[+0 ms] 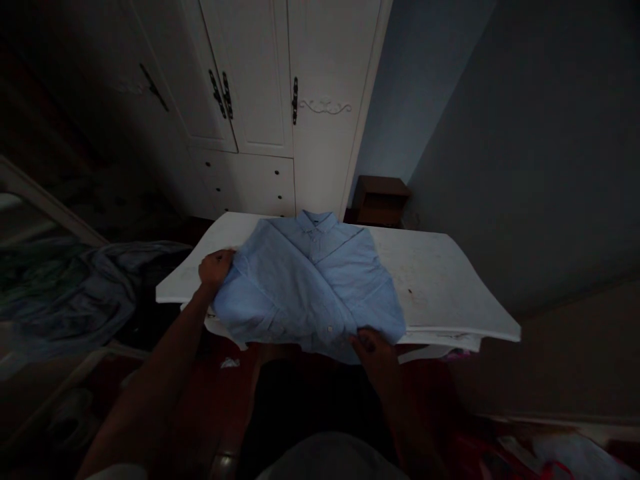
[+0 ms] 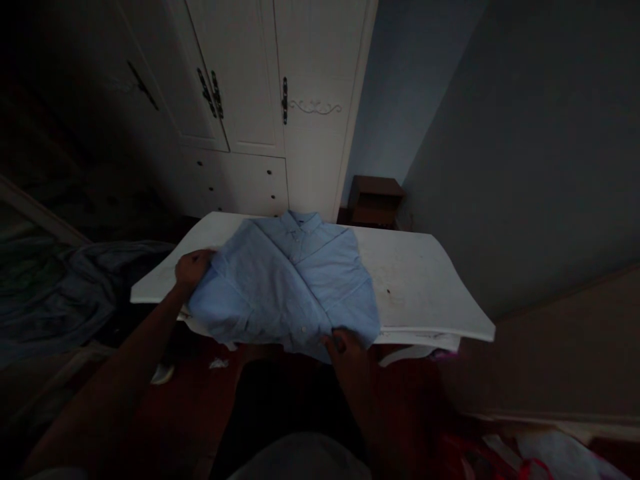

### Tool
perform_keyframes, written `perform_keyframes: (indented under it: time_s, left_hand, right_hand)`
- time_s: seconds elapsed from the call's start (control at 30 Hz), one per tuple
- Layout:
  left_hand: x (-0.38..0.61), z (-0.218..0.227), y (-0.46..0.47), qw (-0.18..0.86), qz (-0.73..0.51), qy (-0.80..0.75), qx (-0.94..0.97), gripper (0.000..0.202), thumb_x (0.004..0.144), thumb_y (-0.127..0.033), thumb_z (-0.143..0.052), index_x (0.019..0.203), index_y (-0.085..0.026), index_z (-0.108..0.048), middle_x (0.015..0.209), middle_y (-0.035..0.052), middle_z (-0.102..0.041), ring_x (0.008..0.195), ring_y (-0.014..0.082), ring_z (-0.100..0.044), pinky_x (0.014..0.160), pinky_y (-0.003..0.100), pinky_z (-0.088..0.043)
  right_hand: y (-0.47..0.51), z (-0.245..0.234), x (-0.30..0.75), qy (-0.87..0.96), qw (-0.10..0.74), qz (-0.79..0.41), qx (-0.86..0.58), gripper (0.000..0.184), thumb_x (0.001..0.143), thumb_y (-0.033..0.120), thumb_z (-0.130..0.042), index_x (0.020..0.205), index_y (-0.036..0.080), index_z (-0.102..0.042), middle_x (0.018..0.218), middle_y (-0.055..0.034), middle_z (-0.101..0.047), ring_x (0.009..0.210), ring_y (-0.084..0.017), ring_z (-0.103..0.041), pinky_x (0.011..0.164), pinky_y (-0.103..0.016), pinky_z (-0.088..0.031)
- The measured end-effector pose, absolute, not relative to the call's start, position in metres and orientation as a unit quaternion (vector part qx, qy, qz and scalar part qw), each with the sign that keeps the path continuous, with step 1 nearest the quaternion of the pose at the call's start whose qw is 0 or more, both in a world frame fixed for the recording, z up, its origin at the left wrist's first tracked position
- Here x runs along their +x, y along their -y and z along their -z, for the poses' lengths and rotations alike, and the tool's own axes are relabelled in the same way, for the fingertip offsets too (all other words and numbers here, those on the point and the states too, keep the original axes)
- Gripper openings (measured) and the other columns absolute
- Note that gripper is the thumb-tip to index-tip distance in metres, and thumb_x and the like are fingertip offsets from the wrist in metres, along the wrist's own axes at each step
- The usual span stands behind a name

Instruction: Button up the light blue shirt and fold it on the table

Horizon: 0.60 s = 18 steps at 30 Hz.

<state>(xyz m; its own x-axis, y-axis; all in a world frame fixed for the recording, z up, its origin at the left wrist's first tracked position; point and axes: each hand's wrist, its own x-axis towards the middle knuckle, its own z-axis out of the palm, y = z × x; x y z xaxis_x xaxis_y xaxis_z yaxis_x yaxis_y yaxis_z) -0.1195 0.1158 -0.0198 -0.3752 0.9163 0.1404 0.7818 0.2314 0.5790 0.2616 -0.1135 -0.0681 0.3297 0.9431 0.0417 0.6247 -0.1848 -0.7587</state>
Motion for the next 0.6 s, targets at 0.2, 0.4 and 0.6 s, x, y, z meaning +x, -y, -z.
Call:
perform_keyframes:
  time_s: [0.2, 0.4, 0.6]
  left_hand:
    - [-0.124, 0.022, -0.118, 0.129, -0.339, -0.757, 0.544, 0.036, 0.082, -0.038, -0.055, 0.106, -0.019, -0.074, 0.107, 0.0046, -0.074, 0.1, 0.0223, -0.066, 0.089, 0.028, -0.047]
    - [-0.122, 0.022, -0.121, 0.11, -0.322, -0.781, 0.523, 0.035, 0.079, -0.037, -0.059, 0.104, -0.019, -0.075, 0.103, 0.0054, -0.075, 0.099, 0.0246, -0.066, 0.086, 0.031, -0.048]
    - [-0.118, 0.019, -0.119, 0.093, -0.281, -0.794, 0.531, 0.035, 0.081, -0.041, -0.056, 0.102, -0.02, -0.075, 0.103, 0.0068, -0.075, 0.101, 0.0267, -0.066, 0.085, 0.032, -0.049]
  right_hand:
    - [0.119, 0.051, 0.281, 0.498, 0.44, -0.43, -0.611, 0.036, 0.078, 0.058, -0.061, 0.08, 0.023, -0.067, 0.084, -0.0048, -0.067, 0.082, -0.023, -0.063, 0.073, -0.033, -0.05]
    - [0.129, 0.054, 0.287, 0.349, 0.448, -0.573, -0.591, 0.037, 0.075, 0.062, -0.063, 0.087, 0.027, -0.066, 0.072, -0.0025, -0.063, 0.063, -0.021, -0.061, 0.053, -0.031, -0.049]
    - [0.132, 0.087, 0.287, 0.353, 0.385, -0.59, -0.615, 0.043, 0.064, 0.063, -0.071, 0.078, 0.024, -0.063, 0.07, -0.0028, -0.064, 0.056, -0.021, -0.063, 0.049, -0.033, -0.049]
